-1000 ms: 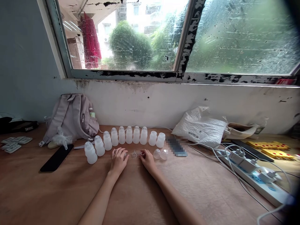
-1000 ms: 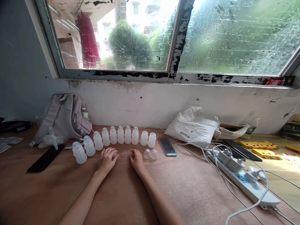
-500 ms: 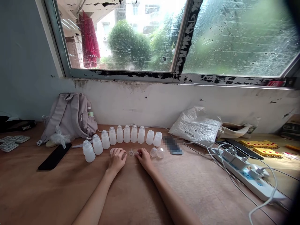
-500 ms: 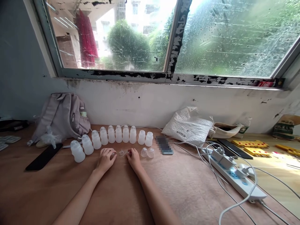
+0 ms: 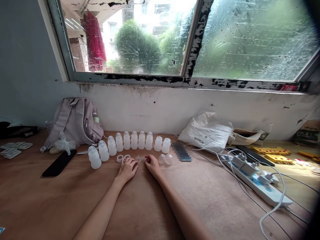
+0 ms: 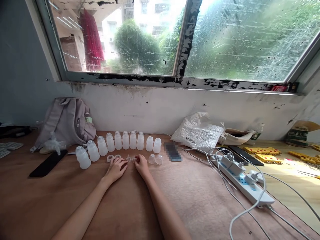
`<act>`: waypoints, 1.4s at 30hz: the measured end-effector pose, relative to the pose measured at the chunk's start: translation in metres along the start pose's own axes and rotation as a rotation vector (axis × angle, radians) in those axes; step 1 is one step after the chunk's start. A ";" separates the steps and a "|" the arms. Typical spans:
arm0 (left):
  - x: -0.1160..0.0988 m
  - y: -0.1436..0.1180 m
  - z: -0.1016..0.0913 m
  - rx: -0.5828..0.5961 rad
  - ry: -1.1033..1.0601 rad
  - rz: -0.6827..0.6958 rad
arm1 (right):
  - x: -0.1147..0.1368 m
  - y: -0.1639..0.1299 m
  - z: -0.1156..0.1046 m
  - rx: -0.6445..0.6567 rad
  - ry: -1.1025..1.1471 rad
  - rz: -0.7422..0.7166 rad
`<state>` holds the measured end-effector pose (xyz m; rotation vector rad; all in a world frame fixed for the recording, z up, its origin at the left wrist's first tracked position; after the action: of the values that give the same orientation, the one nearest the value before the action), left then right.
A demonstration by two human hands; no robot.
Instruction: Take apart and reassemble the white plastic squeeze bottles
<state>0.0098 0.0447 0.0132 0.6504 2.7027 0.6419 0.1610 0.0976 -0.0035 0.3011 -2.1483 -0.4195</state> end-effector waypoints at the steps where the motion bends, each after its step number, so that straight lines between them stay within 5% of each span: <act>1: 0.000 0.000 0.001 0.002 -0.002 0.000 | 0.000 0.000 0.000 -0.001 0.003 0.000; 32: -0.004 0.003 -0.002 0.020 -0.031 0.031 | 0.005 -0.003 -0.005 -0.113 -0.035 -0.025; 38: 0.016 -0.001 0.000 -0.064 0.070 -0.161 | 0.045 0.040 -0.037 -0.236 -0.189 -0.138; 42: 0.028 -0.006 0.008 0.001 0.117 -0.274 | 0.062 0.077 -0.045 -0.238 -0.405 -0.153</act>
<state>-0.0132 0.0564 -0.0009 0.2411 2.8277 0.6242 0.1586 0.1371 0.0980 0.2623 -2.4426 -0.8797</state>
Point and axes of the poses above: each hand's wrist, its own y-axis towards the middle knuckle, its own z-axis out of the palm, x = y × z, the point moved 4 cm from there along y, towards the middle knuckle, and after that the axes turned 7 degrees about z, right-handed, at the moved point
